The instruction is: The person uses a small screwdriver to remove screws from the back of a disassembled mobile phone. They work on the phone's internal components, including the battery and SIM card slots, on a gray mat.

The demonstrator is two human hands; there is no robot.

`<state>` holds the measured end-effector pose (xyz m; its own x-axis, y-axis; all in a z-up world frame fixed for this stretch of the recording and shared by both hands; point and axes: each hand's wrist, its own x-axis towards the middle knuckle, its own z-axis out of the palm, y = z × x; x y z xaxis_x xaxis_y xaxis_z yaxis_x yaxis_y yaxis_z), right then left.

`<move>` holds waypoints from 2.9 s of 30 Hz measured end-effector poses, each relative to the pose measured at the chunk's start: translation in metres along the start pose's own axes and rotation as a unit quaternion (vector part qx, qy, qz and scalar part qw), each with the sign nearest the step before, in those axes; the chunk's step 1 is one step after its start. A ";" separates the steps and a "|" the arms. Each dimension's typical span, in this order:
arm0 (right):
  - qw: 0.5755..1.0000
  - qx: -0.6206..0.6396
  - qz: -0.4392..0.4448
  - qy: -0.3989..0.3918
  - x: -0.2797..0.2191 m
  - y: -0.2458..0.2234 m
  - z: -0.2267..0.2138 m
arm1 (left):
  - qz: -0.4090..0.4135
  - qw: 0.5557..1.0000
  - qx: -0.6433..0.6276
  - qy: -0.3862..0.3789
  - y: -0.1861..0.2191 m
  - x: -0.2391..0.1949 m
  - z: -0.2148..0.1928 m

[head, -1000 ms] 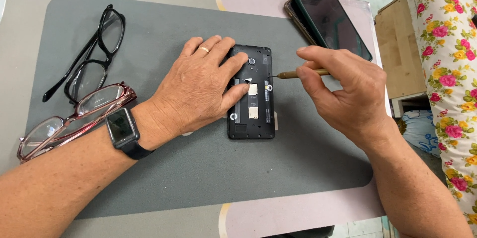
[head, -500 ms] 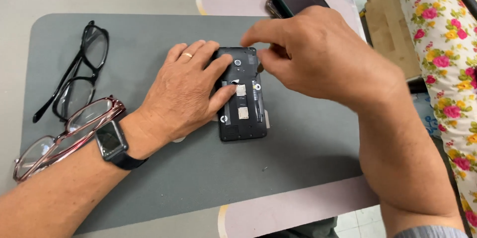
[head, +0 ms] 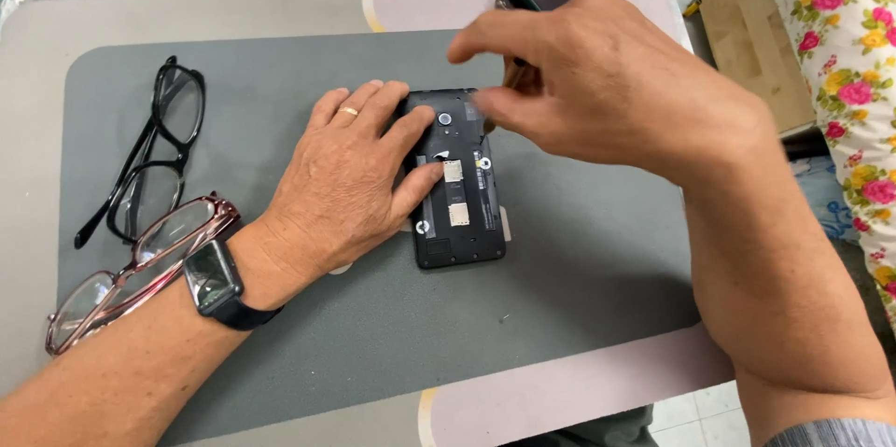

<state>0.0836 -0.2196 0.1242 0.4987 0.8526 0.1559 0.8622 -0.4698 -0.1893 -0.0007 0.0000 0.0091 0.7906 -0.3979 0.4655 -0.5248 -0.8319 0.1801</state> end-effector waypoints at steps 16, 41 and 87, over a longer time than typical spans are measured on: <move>1.000 -0.001 0.012 -0.017 -0.005 -0.001 -0.004 | 0.010 0.999 0.018 -0.028 0.003 0.005 -0.006; 0.997 0.075 -0.026 -0.002 -0.009 0.008 0.000 | 0.002 1.000 -0.004 -0.030 0.001 0.003 -0.002; 0.998 0.039 -0.049 -0.005 -0.010 0.005 0.009 | -0.010 0.998 -0.003 -0.055 0.003 0.006 -0.005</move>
<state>0.0822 -0.2280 0.1133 0.4111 0.8960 0.1679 0.8973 -0.3652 -0.2479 0.0011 -0.0035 0.0166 0.8301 -0.4222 0.3642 -0.5107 -0.8379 0.1926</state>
